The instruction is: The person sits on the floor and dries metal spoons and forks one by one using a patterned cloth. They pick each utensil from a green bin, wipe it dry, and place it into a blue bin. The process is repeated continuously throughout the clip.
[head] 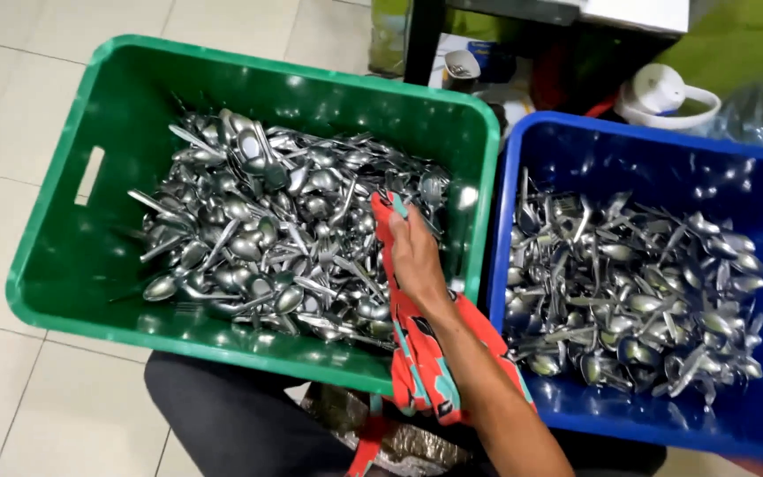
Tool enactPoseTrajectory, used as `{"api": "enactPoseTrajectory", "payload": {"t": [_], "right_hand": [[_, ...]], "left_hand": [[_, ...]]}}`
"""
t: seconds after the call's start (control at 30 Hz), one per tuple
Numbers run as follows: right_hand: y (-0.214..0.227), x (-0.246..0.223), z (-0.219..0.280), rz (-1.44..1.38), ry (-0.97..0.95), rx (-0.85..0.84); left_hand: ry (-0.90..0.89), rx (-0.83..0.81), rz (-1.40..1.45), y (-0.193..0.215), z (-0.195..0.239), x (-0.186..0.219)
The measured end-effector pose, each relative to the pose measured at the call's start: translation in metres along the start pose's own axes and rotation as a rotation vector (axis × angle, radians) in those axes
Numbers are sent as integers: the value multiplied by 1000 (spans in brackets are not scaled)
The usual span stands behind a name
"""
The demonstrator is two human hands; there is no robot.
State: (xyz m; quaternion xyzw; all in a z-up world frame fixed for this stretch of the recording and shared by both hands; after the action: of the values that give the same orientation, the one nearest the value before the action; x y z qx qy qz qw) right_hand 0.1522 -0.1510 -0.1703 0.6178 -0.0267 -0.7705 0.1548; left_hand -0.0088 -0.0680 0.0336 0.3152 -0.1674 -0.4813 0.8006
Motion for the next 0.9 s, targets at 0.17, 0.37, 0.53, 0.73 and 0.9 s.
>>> {"api": "enactPoseTrajectory", "payload": {"t": [0.17, 0.37, 0.53, 0.73, 0.9], "right_hand": [[2, 4, 1, 34, 34, 44], [-3, 24, -5, 98, 13, 48], [-2, 12, -1, 124, 22, 44], [-10, 38, -9, 151, 73, 59], [-2, 23, -1, 76, 83, 66]], "left_hand": [[-861, 401, 434, 45, -245, -50], [-442, 530, -332, -11, -488, -103], [-489, 375, -283, 18, -454, -84], [-562, 530, -356, 78, -374, -74], [-706, 1158, -325, 58, -320, -85]]}}
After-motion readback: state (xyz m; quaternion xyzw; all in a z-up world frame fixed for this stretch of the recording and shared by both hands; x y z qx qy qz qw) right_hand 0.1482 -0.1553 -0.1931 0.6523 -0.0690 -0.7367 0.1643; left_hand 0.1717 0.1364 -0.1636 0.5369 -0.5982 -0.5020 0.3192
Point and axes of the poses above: each hand's wrist, its own z-axis away from the middle knuckle, its own y-axis out of the back of the hand, x = y × z, the point moved 1 cm from there along -z, towards the middle knuckle, and after that the axes turned 5 degrees about -x, right-handed, at the moved point
